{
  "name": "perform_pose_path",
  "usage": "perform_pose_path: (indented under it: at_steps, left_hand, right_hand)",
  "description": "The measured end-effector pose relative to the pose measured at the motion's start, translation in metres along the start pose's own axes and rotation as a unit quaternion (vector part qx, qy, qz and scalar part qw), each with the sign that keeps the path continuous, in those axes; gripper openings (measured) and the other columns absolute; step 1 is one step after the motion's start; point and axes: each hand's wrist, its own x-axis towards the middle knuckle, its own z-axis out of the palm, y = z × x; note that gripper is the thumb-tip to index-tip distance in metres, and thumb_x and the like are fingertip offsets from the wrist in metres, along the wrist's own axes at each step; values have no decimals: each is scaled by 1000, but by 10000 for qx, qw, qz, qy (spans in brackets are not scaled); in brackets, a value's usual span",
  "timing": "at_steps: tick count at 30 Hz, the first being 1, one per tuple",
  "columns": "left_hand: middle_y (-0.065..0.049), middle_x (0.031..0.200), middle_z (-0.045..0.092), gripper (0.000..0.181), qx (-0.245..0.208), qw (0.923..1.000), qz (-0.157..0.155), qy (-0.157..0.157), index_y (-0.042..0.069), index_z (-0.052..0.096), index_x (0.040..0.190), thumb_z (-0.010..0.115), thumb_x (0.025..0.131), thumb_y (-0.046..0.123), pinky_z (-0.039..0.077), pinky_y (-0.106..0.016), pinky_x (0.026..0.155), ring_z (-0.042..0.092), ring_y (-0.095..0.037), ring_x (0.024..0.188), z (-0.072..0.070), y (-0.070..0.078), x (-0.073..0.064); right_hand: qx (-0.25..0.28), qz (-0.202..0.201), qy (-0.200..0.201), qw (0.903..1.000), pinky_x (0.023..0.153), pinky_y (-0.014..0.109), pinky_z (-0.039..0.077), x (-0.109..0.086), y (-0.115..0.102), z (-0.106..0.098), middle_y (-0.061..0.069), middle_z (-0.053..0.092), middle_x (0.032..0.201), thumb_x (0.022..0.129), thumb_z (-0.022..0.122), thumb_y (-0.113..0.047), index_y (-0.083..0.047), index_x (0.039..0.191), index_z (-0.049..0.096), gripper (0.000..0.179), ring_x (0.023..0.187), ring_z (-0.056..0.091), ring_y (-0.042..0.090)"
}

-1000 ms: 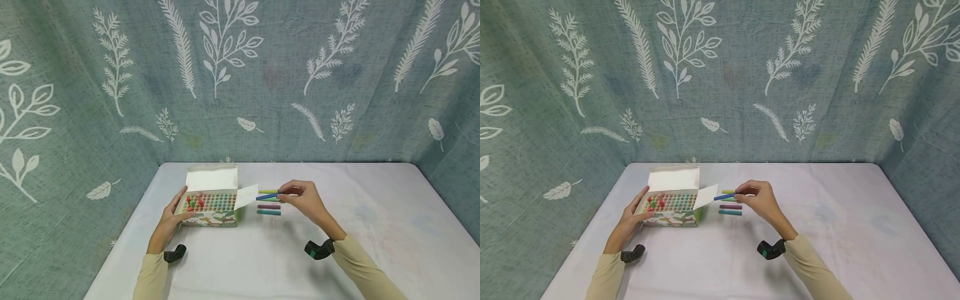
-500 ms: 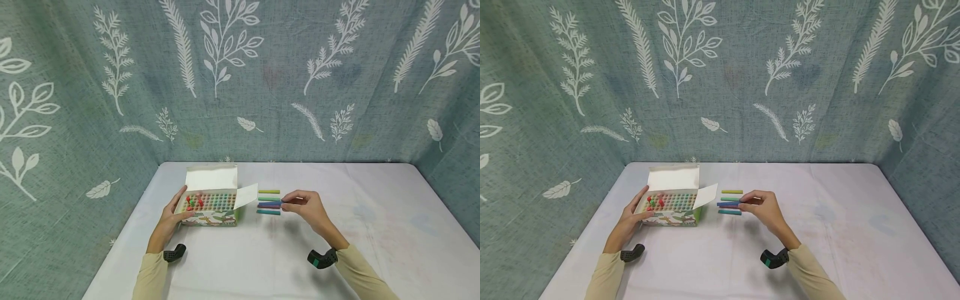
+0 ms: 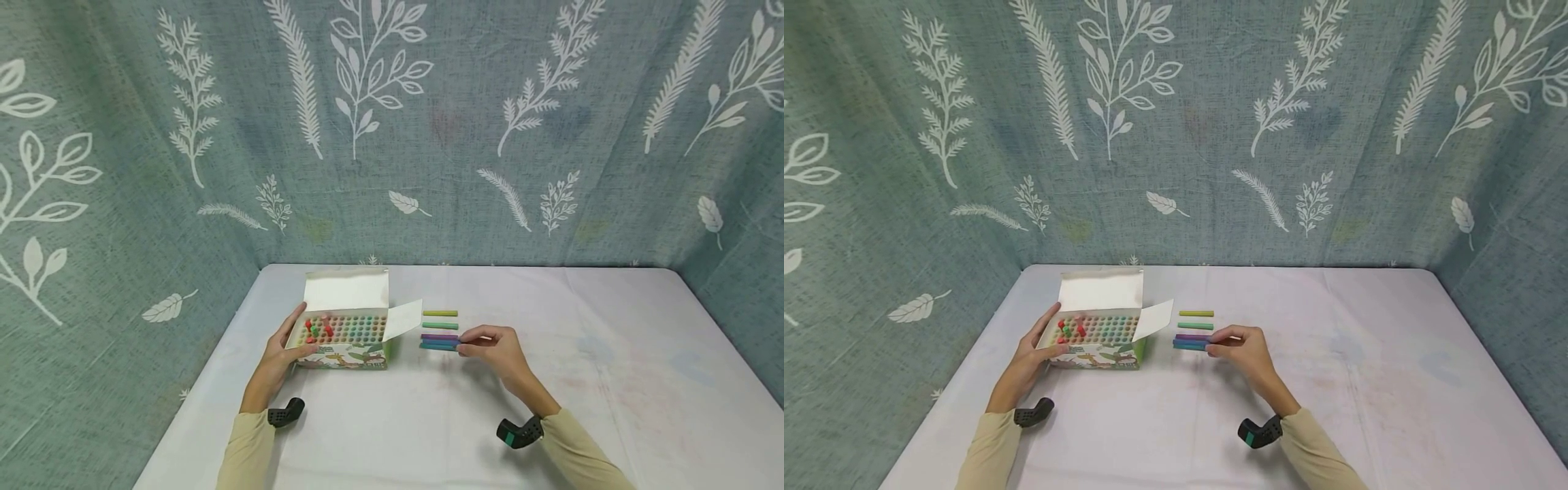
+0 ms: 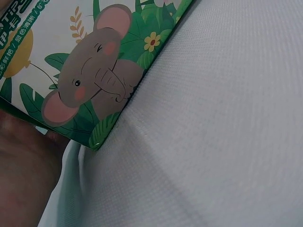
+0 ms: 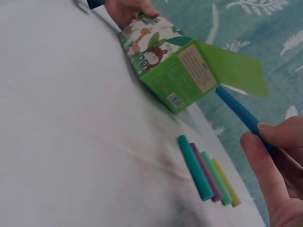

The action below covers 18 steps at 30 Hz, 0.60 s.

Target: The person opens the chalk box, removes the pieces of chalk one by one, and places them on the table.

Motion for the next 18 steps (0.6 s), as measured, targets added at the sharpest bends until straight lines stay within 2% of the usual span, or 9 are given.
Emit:
perform_pose_path:
  at_steps: [11, 15, 18]
  left_hand:
    - [-4, 155, 21, 93, 17, 10000, -14, 10, 33, 23, 151, 76, 79, 7, 45, -21, 89, 41, -16, 125, -1, 0, 0]
    - [-6, 153, 24, 91, 21, 10000, 36, -7, 33, 24, 151, 75, 80, 7, 46, -24, 87, 46, -14, 119, -2, -2, -1]
    - [-6, 152, 25, 90, 20, 10000, 51, -27, 34, 24, 151, 75, 81, 7, 47, -24, 86, 48, -14, 117, -1, -2, -2]
  right_hand:
    - [-286, 184, 158, 9993, 70, 33, 55, 4, 23, 4, 23, 66, 99, 75, 76, 5, 12, 92, 70, 20, 78, 68, 20]
    - [-603, 149, 194, 9979, 66, 30, 55, 4, 26, 6, 18, 68, 92, 75, 77, 2, 10, 90, 71, 18, 74, 68, 22]
    - [-966, -54, 176, 9952, 62, 31, 55, 5, 30, 7, 14, 69, 85, 75, 78, 0, 6, 88, 72, 15, 69, 67, 24]
